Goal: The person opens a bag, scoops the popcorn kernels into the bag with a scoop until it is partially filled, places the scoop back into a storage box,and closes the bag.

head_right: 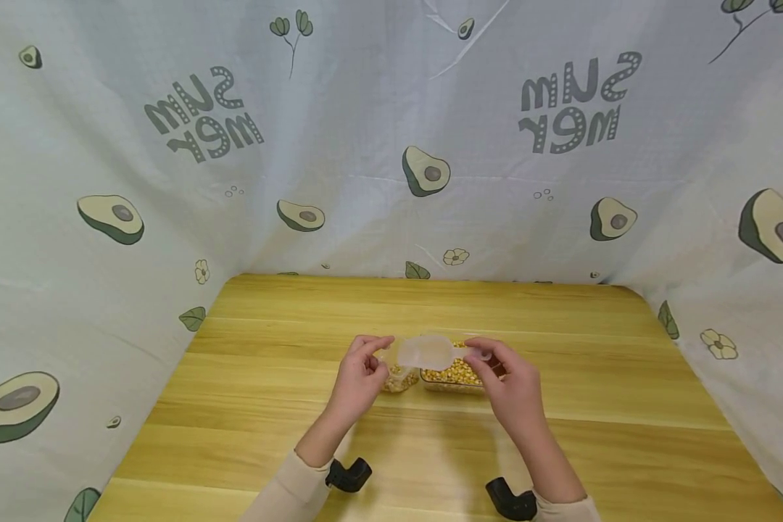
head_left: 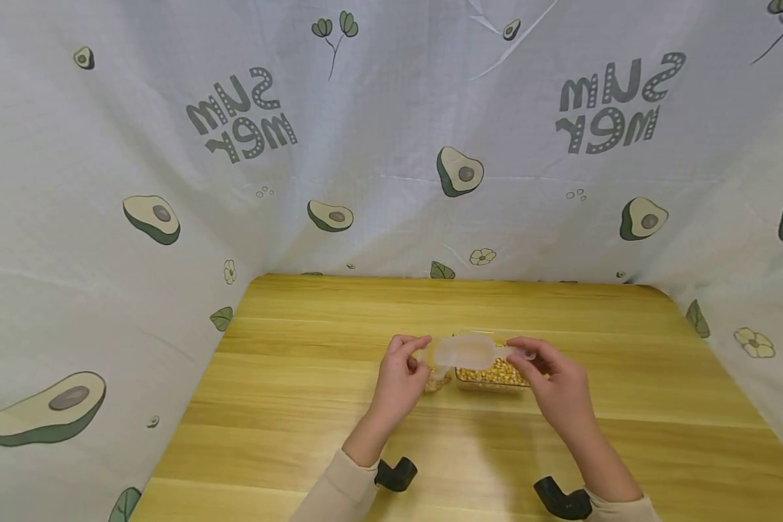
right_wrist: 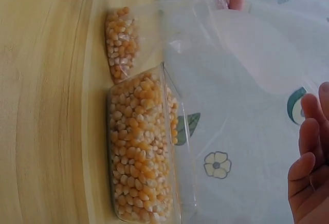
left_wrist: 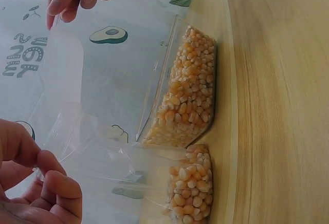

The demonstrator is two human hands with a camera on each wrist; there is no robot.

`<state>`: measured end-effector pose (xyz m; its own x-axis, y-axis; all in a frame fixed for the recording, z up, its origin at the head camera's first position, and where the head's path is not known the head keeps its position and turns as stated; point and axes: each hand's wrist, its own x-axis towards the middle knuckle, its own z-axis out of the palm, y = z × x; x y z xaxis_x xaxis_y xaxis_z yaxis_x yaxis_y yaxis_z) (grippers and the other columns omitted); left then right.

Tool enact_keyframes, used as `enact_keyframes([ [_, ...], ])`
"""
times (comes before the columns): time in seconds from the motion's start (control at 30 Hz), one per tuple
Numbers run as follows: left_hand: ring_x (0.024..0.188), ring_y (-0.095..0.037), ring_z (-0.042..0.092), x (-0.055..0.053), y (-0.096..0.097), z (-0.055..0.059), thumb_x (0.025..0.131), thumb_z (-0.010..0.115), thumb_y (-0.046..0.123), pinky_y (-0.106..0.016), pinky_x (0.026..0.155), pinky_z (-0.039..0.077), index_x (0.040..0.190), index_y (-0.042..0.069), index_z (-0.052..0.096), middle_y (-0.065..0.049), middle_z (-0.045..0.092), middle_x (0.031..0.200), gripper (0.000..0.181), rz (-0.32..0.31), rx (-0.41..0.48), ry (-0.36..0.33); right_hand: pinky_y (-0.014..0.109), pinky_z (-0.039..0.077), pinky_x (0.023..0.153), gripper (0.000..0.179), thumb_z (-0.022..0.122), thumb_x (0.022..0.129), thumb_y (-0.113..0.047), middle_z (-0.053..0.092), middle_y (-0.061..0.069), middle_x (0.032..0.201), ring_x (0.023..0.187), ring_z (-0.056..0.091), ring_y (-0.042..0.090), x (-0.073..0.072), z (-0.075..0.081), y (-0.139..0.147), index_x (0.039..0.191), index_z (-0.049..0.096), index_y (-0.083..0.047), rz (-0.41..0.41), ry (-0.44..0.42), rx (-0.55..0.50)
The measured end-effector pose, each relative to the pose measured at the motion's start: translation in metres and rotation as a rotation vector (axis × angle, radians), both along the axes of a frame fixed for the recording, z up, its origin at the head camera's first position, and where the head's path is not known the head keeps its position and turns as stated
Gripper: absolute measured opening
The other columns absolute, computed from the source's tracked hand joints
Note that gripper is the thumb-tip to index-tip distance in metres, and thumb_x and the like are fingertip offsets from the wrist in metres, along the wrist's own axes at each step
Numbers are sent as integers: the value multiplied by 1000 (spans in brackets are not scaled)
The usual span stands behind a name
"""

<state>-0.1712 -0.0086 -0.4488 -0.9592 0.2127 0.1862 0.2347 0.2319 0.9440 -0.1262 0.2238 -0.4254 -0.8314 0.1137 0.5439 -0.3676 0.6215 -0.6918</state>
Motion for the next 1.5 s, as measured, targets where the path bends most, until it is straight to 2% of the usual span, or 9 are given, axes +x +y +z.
enact_keyframes([
  [0.2, 64, -5, 38, -1, 2, 0, 87, 51, -11, -15, 53, 34, 130, 0, 64, -13, 55, 119, 46, -9, -11, 25, 18, 45, 56, 21, 72, 88, -3, 66, -12, 82, 67, 56, 5, 1, 0, 3, 108, 74, -8, -23, -116, -128],
  [0.43, 64, -5, 37, -4, 3, 5, 87, 50, -13, -15, 52, 33, 132, 3, 64, -11, 56, 120, 49, -25, -44, 40, 23, 44, 56, 22, 65, 96, -14, 68, -17, 81, 70, 58, 11, 2, -4, 13, 116, 69, -5, -56, -251, -264],
  [0.6, 62, -5, 35, -6, 2, 11, 88, 50, -12, -16, 52, 32, 132, 4, 64, -11, 55, 120, 49, -52, -74, 65, 21, 44, 58, 25, 64, 97, -18, 72, -24, 87, 71, 59, 8, 4, -3, 19, 118, 67, -7, -70, -292, -360],
  [0.73, 60, -5, 33, -8, 1, 12, 88, 49, -13, -17, 51, 31, 132, 5, 64, -11, 55, 119, 50, -65, -87, 73, 17, 46, 61, 24, 64, 96, -17, 73, -19, 89, 70, 59, 6, 6, -4, 27, 118, 66, -7, -47, -295, -502],
  [0.83, 60, -5, 34, -8, 0, 8, 88, 49, -12, -16, 51, 31, 132, 6, 64, -11, 55, 118, 50, -69, -88, 69, 17, 47, 59, 22, 64, 96, -15, 74, -15, 88, 67, 58, 6, 6, -7, 33, 117, 66, -7, -47, -284, -605],
  [1.13, 58, -4, 37, -5, 1, 2, 89, 51, -9, -17, 51, 35, 128, 3, 66, -11, 57, 118, 43, -10, -48, 65, 17, 46, 56, 17, 64, 96, -14, 73, -13, 87, 65, 58, 7, 8, -17, 47, 112, 67, -8, -60, -284, -640],
  [1.5, 61, -3, 36, -4, 2, 0, 84, 50, -13, -15, 52, 33, 130, 1, 64, -13, 56, 119, 51, 14, -27, 51, 16, 47, 56, 15, 63, 97, -16, 73, -15, 86, 66, 58, 6, 7, -29, 60, 111, 67, -12, -82, -336, -593],
])
